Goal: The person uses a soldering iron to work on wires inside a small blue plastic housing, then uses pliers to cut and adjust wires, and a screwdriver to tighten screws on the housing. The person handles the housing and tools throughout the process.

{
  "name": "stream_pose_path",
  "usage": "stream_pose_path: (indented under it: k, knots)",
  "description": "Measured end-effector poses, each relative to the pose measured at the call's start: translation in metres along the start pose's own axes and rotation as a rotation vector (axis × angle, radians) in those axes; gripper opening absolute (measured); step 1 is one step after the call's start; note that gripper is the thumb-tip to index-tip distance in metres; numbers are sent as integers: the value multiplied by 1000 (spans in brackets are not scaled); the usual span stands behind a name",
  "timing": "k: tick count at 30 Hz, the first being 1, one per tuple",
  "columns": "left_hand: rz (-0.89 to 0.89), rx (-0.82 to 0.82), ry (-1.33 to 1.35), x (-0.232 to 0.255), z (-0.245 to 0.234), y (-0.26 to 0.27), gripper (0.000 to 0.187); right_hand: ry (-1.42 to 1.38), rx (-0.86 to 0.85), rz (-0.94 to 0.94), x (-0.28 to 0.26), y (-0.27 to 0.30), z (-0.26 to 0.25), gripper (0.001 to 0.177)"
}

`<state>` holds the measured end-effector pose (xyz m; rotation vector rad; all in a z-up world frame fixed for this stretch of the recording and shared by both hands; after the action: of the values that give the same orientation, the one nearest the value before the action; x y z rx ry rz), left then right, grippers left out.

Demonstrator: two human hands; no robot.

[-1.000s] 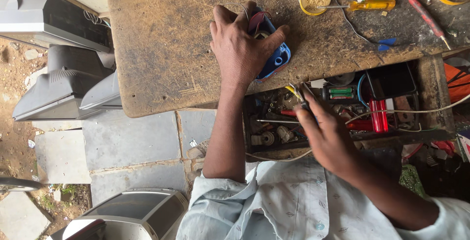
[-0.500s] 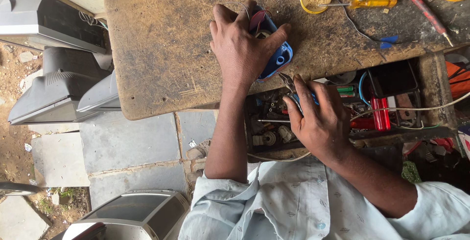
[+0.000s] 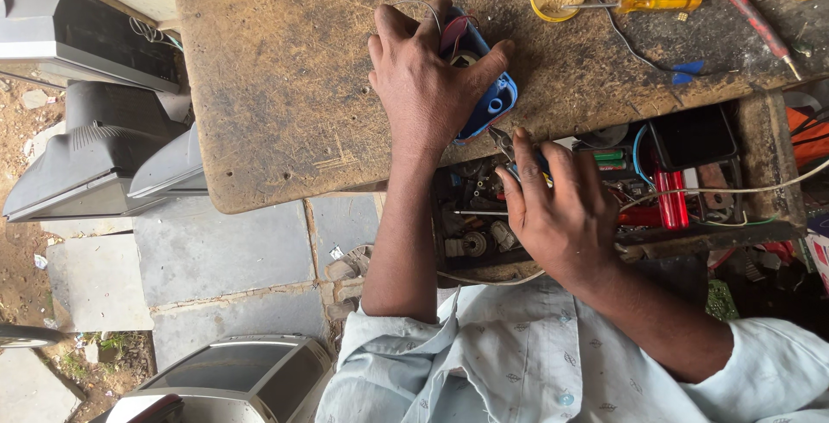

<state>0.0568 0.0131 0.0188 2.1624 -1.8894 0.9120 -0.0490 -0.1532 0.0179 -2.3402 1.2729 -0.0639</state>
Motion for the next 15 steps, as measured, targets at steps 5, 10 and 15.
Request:
stream_pose_path:
  k: [5, 10, 15]
  knots:
    - [12, -5, -3, 3, -2, 0, 66, 119, -67, 0, -4, -3, -1, 48]
    - [12, -10, 18, 6, -4, 3, 68, 125, -118, -10, -5, -8, 1, 50]
    - [10, 5, 12, 8, -6, 1, 65, -25, -150, 74, -4, -11, 1, 43]
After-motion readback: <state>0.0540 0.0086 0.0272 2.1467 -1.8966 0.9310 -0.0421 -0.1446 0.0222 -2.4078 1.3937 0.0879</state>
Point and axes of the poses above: each hand's wrist, its own y-axis away from the middle knuckle, its own z-axis out of the palm, x = y × z, the point moved 6 cm from there along -y, towards the middle knuckle, and after that the axes turned 7 degrees about -x, right-handed, at the moved point
